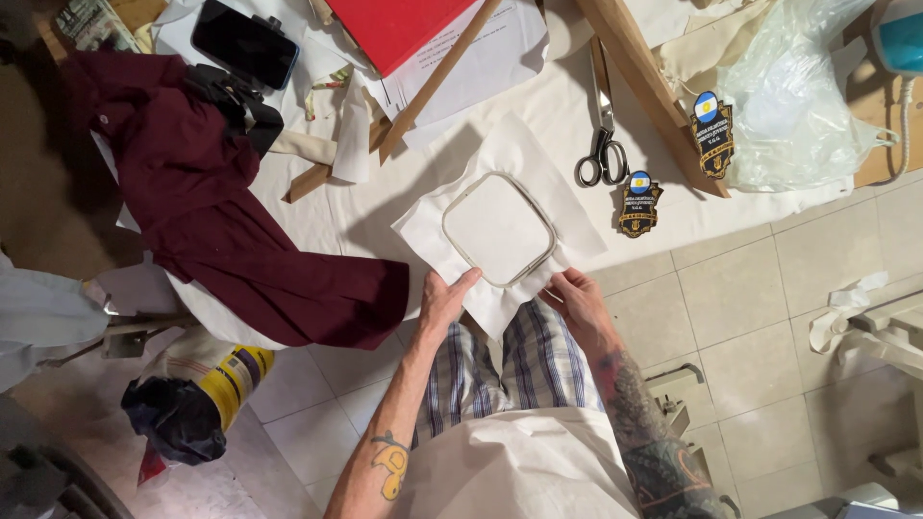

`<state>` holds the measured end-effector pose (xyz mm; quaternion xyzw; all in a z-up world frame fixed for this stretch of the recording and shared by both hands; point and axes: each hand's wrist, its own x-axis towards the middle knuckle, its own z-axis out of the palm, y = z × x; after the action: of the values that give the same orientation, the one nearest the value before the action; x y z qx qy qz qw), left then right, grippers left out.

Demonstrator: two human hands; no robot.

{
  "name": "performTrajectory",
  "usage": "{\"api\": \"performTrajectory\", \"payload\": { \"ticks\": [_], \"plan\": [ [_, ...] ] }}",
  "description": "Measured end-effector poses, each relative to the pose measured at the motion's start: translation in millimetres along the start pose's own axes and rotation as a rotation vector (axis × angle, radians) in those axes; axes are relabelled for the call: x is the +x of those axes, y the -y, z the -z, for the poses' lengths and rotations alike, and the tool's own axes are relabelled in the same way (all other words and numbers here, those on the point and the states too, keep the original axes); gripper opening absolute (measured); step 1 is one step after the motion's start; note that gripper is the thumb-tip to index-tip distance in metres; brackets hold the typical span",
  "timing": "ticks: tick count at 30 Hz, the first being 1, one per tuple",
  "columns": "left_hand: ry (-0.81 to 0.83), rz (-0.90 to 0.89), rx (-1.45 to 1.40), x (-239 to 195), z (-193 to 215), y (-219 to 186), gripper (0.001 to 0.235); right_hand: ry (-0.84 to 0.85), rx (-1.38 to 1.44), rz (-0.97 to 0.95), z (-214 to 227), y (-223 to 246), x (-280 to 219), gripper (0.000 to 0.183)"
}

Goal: The person places a white fabric square onto a cluttered workbench and positions a square embroidery hoop over it. They repeatedly adjust the fabric and the hoop, pressing down on the material to ensure it is flat and properly aligned within the frame.

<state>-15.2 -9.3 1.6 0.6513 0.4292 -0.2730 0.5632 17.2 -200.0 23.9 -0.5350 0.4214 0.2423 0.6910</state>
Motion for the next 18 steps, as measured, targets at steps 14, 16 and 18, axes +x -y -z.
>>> {"api": "performTrajectory", "payload": {
  "ticks": [14,16,18],
  "plan": [
    [-0.102,-0.233,0.276,18.6,-4.5,-50.9,0.062,0.163,-0.826,-0.003,26.9,10.0,16.9,0.038],
    [-0.272,-0.42,0.383,0.7,-0.3,-69.5,0.065,0.153,-1.126,0.13,30.9,27.3,10.4,0.024],
    [-0.39,-0.559,0.472,8.2,-2.5,-64.3,0.074,0.167,-1.214,0.387,5.3,47.3,7.6,0.027]
  ]
}}
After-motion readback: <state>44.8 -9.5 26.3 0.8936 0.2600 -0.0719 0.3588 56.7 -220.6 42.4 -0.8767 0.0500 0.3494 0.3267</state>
